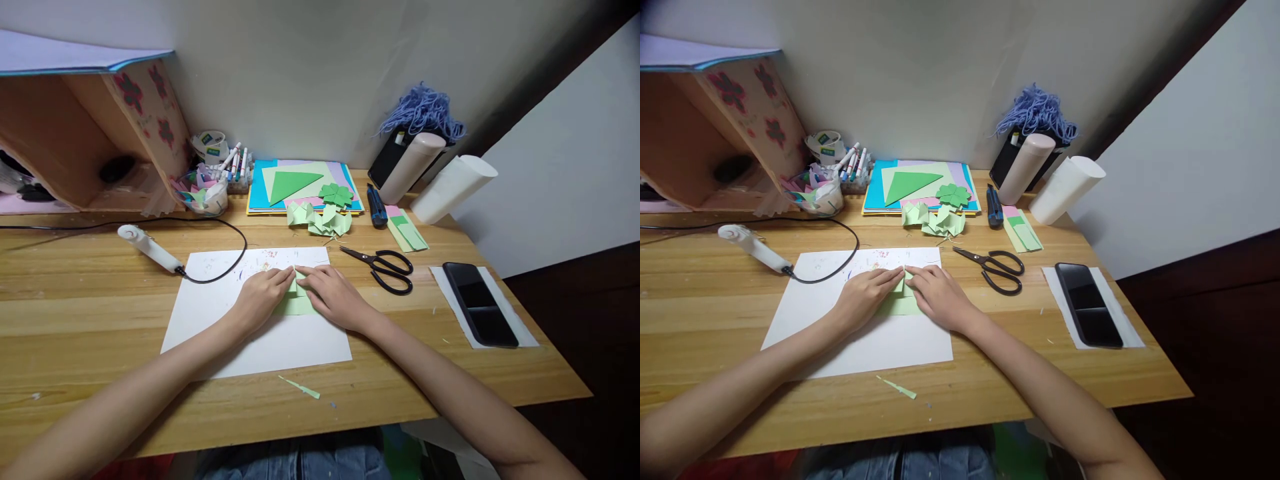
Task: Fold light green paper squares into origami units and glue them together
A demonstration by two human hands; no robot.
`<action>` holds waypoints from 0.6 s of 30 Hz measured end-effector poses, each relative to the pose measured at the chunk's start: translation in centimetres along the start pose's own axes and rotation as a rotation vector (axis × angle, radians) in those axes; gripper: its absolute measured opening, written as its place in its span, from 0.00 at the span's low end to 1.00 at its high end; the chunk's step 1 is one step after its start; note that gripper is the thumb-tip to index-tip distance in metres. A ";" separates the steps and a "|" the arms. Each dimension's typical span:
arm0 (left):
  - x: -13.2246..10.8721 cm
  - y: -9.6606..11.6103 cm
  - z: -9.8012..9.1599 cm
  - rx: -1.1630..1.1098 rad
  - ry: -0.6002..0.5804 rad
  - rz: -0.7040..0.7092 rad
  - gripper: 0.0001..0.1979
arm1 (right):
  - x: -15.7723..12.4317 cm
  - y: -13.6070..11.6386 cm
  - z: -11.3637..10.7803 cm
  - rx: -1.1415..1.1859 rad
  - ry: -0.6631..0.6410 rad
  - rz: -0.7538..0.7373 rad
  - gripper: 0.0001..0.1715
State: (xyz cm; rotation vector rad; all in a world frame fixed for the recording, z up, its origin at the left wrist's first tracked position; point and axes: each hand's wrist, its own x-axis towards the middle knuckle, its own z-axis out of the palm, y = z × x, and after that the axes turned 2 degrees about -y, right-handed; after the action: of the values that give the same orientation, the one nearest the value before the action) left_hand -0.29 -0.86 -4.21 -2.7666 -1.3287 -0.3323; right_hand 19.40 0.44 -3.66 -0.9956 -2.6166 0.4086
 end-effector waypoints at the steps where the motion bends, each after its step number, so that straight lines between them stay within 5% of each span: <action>1: 0.0 0.1 -0.1 -0.005 -0.005 -0.010 0.17 | 0.0 0.0 0.0 0.000 0.003 -0.001 0.15; 18: 0.1 0.5 0.0 0.062 -0.003 -0.032 0.15 | 0.4 0.0 0.3 -0.068 -0.031 0.013 0.16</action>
State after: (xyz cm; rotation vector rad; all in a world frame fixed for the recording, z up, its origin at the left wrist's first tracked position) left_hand 0.10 -1.10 -4.13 -2.6989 -1.3618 -0.2838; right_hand 19.00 0.73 -3.87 -1.0370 -2.6689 0.3422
